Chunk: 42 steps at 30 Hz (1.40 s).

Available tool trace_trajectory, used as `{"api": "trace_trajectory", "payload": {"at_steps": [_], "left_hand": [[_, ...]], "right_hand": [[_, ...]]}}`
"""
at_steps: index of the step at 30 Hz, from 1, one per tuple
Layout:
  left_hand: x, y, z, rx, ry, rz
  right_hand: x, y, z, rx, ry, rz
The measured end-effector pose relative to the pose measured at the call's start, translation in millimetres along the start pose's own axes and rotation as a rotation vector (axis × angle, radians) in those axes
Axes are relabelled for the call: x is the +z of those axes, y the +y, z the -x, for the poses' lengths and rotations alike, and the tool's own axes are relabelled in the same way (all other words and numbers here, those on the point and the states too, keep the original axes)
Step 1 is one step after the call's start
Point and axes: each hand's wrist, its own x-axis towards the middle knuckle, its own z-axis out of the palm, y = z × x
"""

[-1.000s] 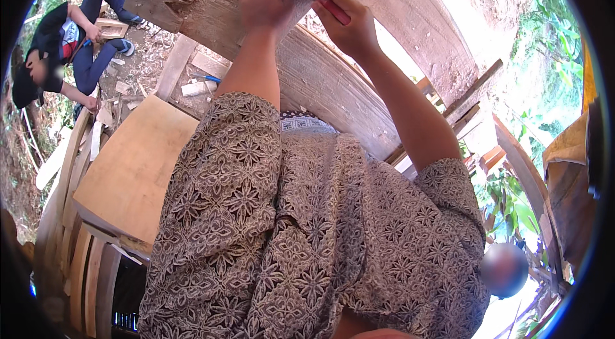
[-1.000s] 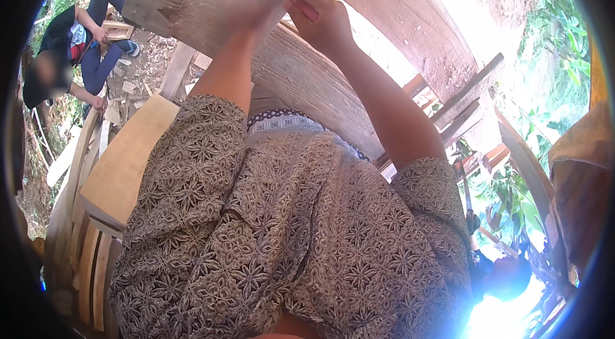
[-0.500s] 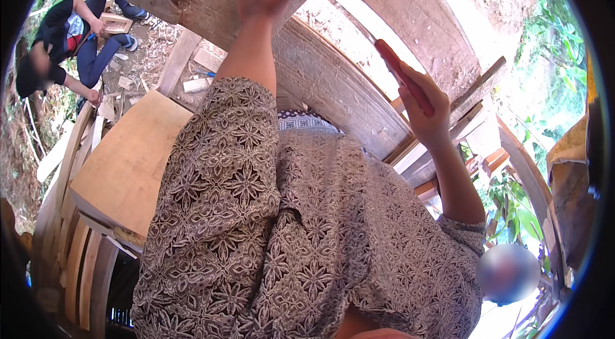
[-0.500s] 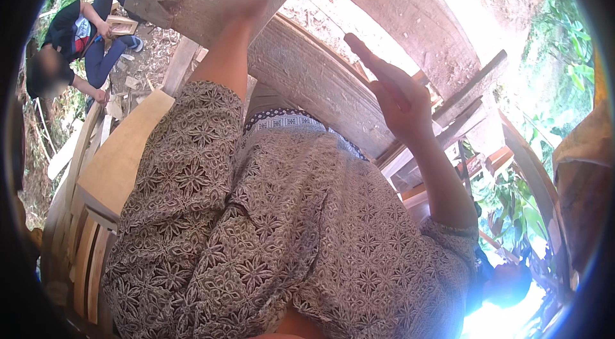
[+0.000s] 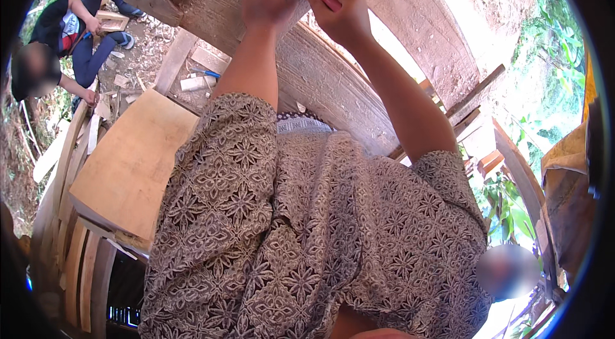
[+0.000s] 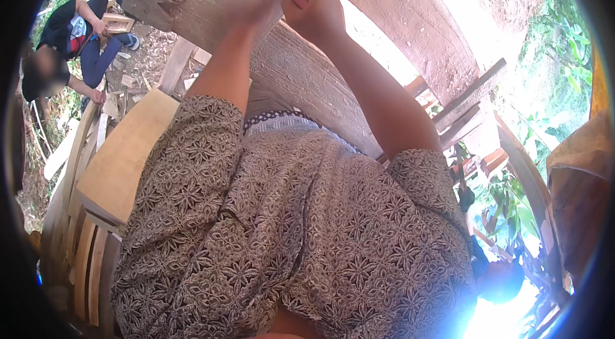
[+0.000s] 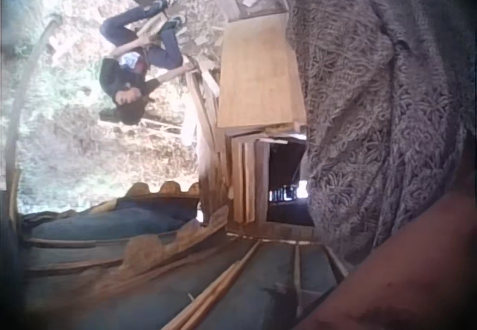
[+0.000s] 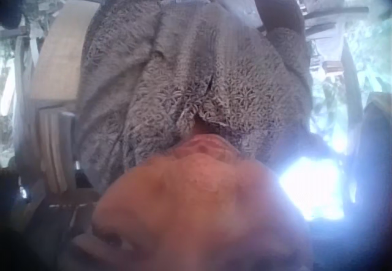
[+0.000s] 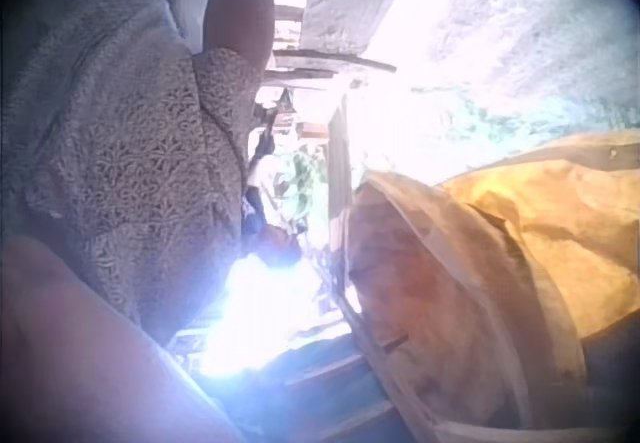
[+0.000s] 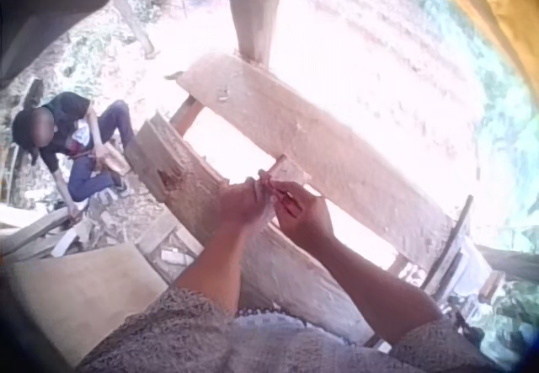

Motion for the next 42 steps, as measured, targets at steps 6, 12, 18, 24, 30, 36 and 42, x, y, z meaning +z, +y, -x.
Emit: {"api": "trace_trajectory", "payload": {"at_steps": [6,12,18,24,30,36,42], "left_hand": [[-51.4,19.6,-2.5,-0.125,-0.153,-0.03],[-47.0,12.8,1.3,-0.139,-0.187,-0.011],[-37.6,6.3,4.6,-0.12,-0.129,0.017],[-29.1,-0.1,3.6,-0.115,-0.164,0.031],[-33.7,11.7,-3.7,-0.108,-0.155,0.02],[-9.3,1.9,1.5,-0.023,-0.049,0.019],[-32.3,11.4,0.1,-0.118,-0.103,0.012]], "right_hand": [[-7.8,14.1,16.9,-0.051,-0.038,0.008],[-25.1,18.5,46.5,0.077,-0.135,0.041],[-114.9,-1.9,127.0,0.148,-0.156,0.075],[-168.5,-66.6,158.7,0.175,-0.145,0.101],[-59.4,-19.4,51.0,0.029,-0.037,-0.009],[4.5,2.1,-5.2,0.018,-0.025,-0.032],[-14.8,15.4,28.2,0.071,-0.076,-0.091]]}}
